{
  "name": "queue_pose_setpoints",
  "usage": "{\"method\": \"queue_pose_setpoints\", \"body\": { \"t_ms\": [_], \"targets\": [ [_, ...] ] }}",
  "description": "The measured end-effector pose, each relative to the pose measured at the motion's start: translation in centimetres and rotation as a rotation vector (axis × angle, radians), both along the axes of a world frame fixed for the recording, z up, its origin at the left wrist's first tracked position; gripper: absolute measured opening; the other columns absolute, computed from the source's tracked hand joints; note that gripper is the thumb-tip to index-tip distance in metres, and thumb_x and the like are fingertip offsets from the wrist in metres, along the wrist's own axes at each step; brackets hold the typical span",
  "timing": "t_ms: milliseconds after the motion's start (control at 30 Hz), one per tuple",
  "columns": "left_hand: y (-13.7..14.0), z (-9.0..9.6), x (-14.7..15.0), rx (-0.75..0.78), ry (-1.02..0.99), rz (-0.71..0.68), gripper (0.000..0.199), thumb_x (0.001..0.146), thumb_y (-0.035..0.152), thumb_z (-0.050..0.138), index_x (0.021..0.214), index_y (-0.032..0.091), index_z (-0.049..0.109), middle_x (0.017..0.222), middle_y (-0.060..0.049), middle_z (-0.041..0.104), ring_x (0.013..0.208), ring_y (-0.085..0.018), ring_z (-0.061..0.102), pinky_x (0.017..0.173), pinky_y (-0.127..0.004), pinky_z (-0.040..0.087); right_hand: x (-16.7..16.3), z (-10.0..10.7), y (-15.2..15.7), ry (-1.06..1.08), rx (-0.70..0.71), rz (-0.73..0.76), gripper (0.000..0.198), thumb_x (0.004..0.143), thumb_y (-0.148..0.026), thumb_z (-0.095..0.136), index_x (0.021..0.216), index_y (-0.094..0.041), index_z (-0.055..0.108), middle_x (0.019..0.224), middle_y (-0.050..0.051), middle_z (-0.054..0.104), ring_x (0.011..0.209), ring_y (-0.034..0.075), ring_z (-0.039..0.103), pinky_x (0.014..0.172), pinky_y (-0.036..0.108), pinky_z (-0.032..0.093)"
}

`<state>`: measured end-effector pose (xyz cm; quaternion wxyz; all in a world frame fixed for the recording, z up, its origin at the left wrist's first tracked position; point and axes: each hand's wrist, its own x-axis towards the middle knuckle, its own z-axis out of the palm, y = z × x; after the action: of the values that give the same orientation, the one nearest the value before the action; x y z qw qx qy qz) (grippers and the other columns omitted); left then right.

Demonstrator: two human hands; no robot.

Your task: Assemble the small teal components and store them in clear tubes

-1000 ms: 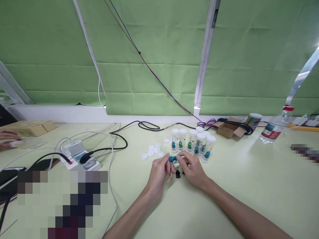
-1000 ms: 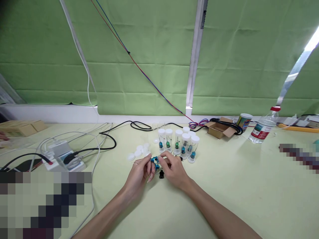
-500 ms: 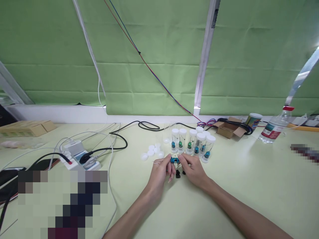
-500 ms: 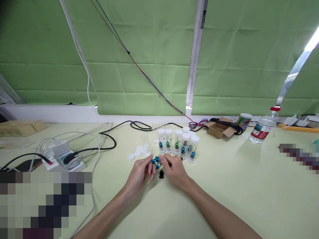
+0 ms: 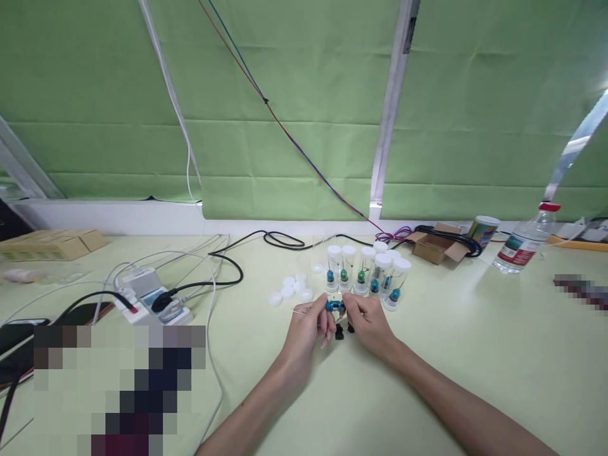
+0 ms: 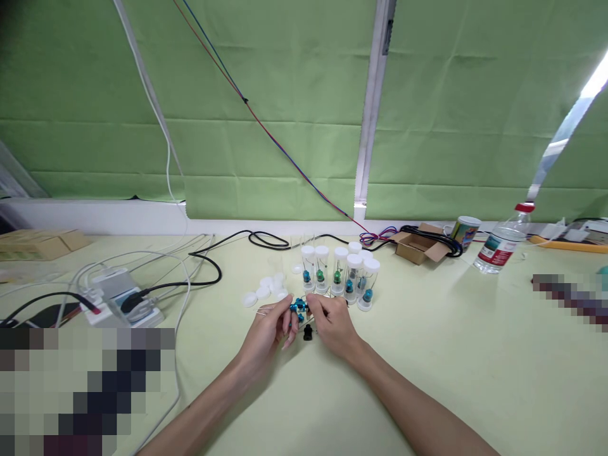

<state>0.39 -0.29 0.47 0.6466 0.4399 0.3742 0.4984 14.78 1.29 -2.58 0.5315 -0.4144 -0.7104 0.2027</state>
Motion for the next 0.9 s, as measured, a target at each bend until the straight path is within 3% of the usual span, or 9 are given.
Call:
{"method": "queue_pose_setpoints", "body": {
  "t_ms": [100, 200, 333, 600, 900],
  "targets": [
    [0.08, 0.01, -0.04, -0.009, -0.03, 0.022, 0.052, 0.079, 0.045, 0.063, 0.04, 0.018, 0.042, 0.047, -0.001, 0.053, 0.039, -0.009, 0.041, 0.042, -0.024, 0.027, 0.05, -0.06, -0.07, -0.005, -0.031, -0.004, 0.045, 0.098, -0.042, 0.038, 0.06, -0.019, 0.046, 0.047, -0.004, 0.041, 0.044, 0.01, 0.038, 0.047, 0.025, 0.031],
    [0.21, -0.12, -0.1, -0.01, -0.051, 0.046, 0.052, 0.081, 0.045, 0.061, 0.041, 0.018, 0.043, 0.046, 0.0, 0.052, 0.038, -0.008, 0.04, 0.043, -0.024, 0.027, 0.03, 0.13, -0.29, 0.019, -0.086, 0.039, 0.03, 0.097, -0.042, 0.043, 0.086, -0.018, 0.057, 0.048, -0.007, 0.039, 0.042, 0.01, 0.036, 0.046, 0.024, 0.029],
    [0.25, -0.23, -0.11, -0.012, -0.076, 0.053, 0.052, 0.082, 0.046, 0.06, 0.042, 0.017, 0.043, 0.046, 0.001, 0.05, 0.038, -0.008, 0.039, 0.043, -0.024, 0.028, -0.09, 0.38, -0.53, 0.021, -0.107, 0.121, 0.025, 0.096, -0.038, 0.044, 0.104, -0.017, 0.055, 0.049, -0.009, 0.035, 0.043, 0.01, 0.031, 0.046, 0.025, 0.026],
    [0.08, -0.02, -0.06, -0.039, -0.061, 0.029, 0.051, 0.08, 0.042, 0.064, 0.042, 0.017, 0.043, 0.047, 0.0, 0.052, 0.037, -0.007, 0.039, 0.042, -0.024, 0.027, 0.02, 0.09, -0.49, 0.006, -0.083, 0.124, 0.021, 0.097, -0.036, 0.043, 0.091, -0.018, 0.055, 0.05, -0.008, 0.033, 0.045, 0.01, 0.029, 0.047, 0.026, 0.024],
    [0.22, -0.4, -0.16, 0.013, -0.03, -0.012, 0.051, 0.081, 0.042, 0.063, 0.041, 0.017, 0.041, 0.047, -0.001, 0.053, 0.039, -0.008, 0.04, 0.041, -0.023, 0.028, 0.09, 0.33, -0.25, -0.023, -0.044, 0.06, 0.038, 0.097, -0.036, 0.042, 0.062, -0.019, 0.041, 0.052, -0.006, 0.036, 0.048, 0.01, 0.034, 0.05, 0.025, 0.028]
  ]
}}
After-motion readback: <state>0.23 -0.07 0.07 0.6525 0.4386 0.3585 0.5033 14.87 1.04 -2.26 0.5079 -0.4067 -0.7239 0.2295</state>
